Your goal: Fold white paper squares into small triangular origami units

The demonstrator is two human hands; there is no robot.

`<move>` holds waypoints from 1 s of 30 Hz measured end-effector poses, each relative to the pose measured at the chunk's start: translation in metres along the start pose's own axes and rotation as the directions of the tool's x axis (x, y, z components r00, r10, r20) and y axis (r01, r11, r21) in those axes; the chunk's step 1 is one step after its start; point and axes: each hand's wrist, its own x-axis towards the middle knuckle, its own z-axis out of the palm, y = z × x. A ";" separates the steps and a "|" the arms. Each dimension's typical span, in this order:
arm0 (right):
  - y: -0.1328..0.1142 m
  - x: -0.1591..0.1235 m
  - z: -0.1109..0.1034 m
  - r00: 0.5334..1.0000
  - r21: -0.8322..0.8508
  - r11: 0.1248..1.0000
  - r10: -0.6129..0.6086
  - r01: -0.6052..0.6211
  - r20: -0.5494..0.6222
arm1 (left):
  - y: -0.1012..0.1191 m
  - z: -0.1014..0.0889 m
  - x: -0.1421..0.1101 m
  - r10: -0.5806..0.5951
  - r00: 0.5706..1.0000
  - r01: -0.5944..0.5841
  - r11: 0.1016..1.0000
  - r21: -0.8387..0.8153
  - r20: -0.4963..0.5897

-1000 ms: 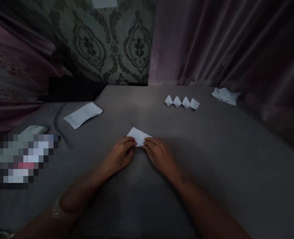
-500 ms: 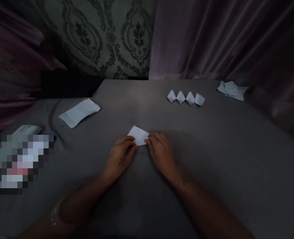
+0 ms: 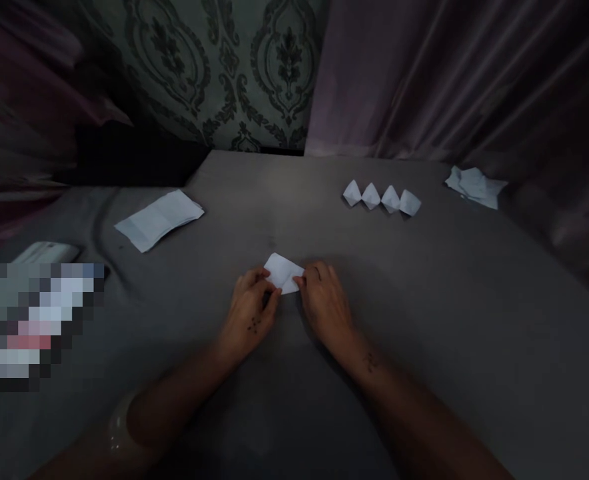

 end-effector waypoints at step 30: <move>-0.001 0.009 -0.002 0.996 -0.022 0.998 0.063 -0.062 0.062 | -0.013 0.006 0.008 0.000 1.000 0.001 0.999 -0.041 0.023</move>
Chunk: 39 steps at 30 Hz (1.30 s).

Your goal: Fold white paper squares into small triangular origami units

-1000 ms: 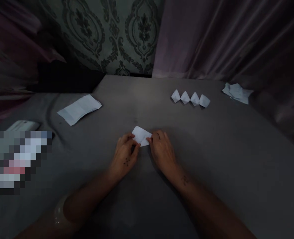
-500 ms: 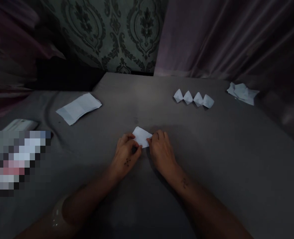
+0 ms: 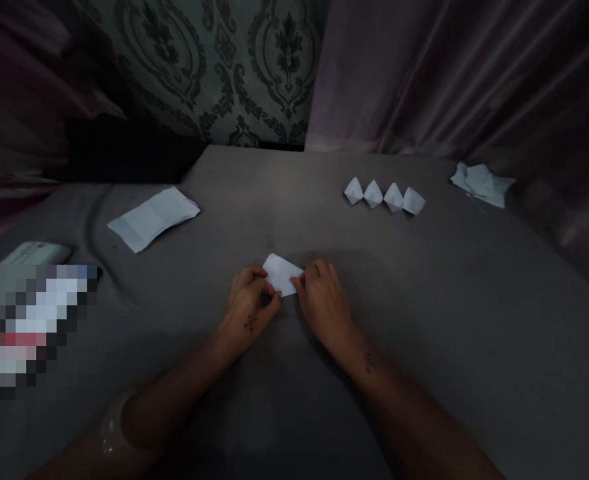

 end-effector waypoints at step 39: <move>-0.035 -0.048 -0.005 0.989 0.092 0.985 -0.147 0.149 -0.031 | 0.000 -0.005 0.001 0.161 0.983 -0.172 0.977 0.126 0.093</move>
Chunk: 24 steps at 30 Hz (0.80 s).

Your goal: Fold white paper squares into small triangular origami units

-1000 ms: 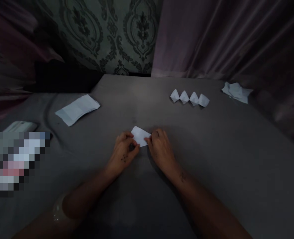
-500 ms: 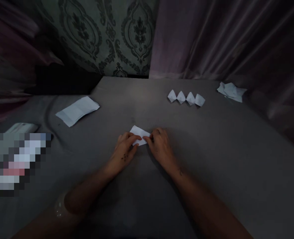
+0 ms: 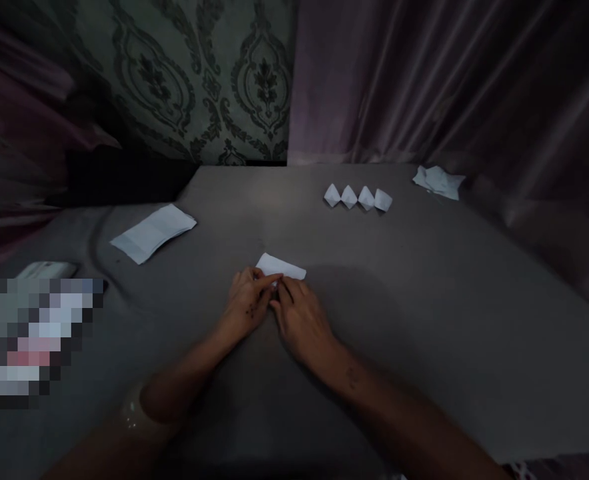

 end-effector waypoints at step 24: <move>0.004 0.001 0.000 1.000 -0.096 0.995 -0.019 0.016 -0.022 | -0.016 -0.024 0.036 -0.436 0.891 0.453 0.862 -0.225 0.123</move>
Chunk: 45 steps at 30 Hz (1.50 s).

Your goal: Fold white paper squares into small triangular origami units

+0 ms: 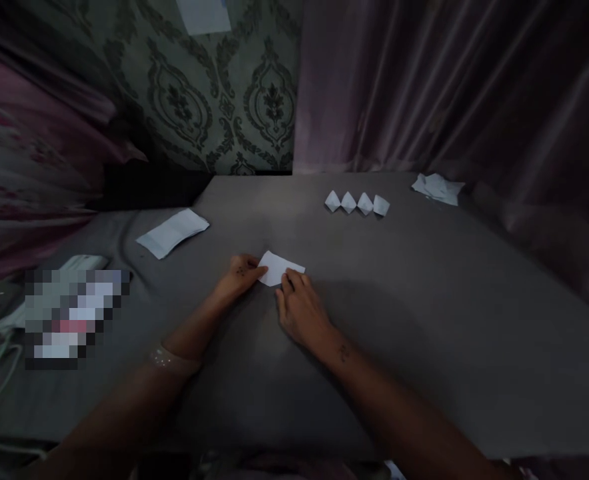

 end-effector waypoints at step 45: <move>0.045 0.015 -0.002 0.946 0.368 0.893 -0.312 0.259 0.092 | -0.008 -0.022 -0.029 0.605 0.730 -0.674 0.716 0.184 0.319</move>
